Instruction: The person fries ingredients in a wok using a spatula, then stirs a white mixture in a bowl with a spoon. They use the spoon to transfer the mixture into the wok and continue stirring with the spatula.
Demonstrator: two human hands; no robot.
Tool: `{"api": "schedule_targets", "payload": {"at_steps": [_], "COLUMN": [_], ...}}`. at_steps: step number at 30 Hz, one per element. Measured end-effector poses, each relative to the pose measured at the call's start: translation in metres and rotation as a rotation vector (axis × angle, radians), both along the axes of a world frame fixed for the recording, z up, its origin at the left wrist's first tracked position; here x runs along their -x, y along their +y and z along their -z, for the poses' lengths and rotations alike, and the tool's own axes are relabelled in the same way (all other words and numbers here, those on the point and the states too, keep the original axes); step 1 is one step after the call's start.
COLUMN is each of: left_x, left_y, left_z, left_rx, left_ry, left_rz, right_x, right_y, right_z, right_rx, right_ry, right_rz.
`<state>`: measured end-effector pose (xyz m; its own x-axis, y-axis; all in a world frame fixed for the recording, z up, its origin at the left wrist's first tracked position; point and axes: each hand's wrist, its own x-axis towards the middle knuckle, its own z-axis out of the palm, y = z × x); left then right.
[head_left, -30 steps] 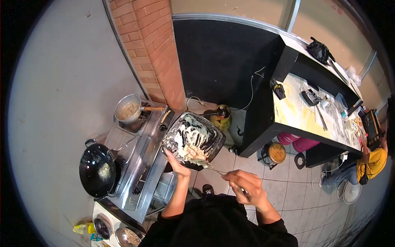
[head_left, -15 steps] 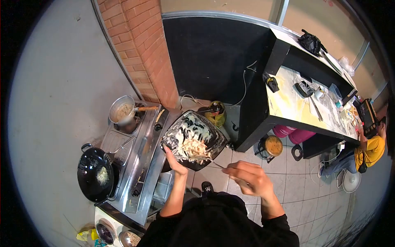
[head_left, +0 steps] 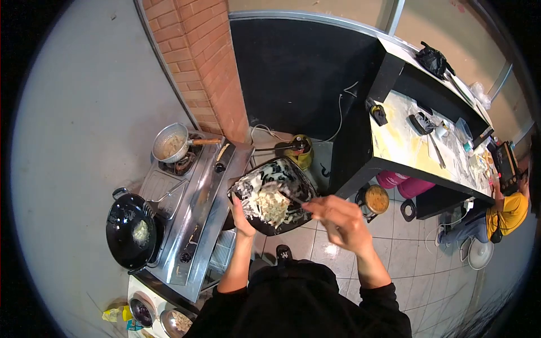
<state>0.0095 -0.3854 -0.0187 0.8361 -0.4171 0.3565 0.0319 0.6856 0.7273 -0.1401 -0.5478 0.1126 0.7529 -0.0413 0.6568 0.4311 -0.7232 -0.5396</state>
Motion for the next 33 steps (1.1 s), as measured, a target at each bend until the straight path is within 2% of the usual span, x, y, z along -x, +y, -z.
{"api": "schedule_targets", "payload": {"at_steps": [6, 8, 10, 14, 16, 18, 19, 20, 22, 24, 26, 27, 30, 33], "left_x": [-0.002, -0.002, 0.0, -0.009, 0.002, 0.01, 0.007, 0.009, 0.006, 0.006, 0.009, 0.009, 0.008, 0.012], "left_y": [0.002, -0.001, -0.008, -0.003, -0.007, -0.009, -0.006, -0.005, -0.005, -0.004, -0.003, -0.003, -0.005, -0.009], "left_z": [-0.008, -0.011, -0.007, 0.0, -0.018, -0.024, -0.017, -0.005, -0.004, -0.007, -0.011, -0.011, -0.009, -0.011], "left_rx": [-0.093, -0.178, -0.092, -0.151, -0.109, -0.103, -0.11, -0.135, -0.167, -0.17, -0.15, -0.131, -0.133, -0.141], "left_ry": [-0.024, -0.129, -0.142, -0.183, -0.075, -0.076, -0.132, -0.089, -0.119, -0.068, -0.006, -0.017, -0.079, -0.087], "left_rz": [-0.035, -0.122, -0.096, -0.153, -0.14, -0.124, -0.076, -0.111, -0.143, -0.153, -0.145, -0.139, -0.177, -0.232], "right_x": [0.013, 0.008, 0.003, 0.016, 0.022, 0.019, 0.018, 0.02, 0.022, 0.025, 0.032, 0.035, 0.044, 0.038], "right_y": [0.007, 0.005, 0.006, 0.003, 0.004, 0.004, 0.005, 0.009, 0.017, 0.014, 0.009, 0.011, 0.018, 0.03], "right_z": [0.006, 0.005, 0.003, 0.008, 0.002, 0.003, 0.004, 0.004, 0.004, 0.007, 0.009, 0.01, 0.011, 0.025], "right_rx": [0.099, 0.094, 0.155, 0.246, 0.32, 0.356, 0.393, 0.389, 0.536, 0.495, 0.306, 0.305, -0.049, -0.037], "right_ry": [0.068, 0.043, 0.046, 0.145, 0.15, 0.106, 0.06, 0.059, 0.115, 0.063, 0.025, 0.029, 0.094, 0.09], "right_rz": [-0.071, -0.036, -0.027, -0.088, -0.087, -0.089, -0.084, -0.082, -0.12, -0.129, -0.046, -0.045, 0.071, 0.002]}}
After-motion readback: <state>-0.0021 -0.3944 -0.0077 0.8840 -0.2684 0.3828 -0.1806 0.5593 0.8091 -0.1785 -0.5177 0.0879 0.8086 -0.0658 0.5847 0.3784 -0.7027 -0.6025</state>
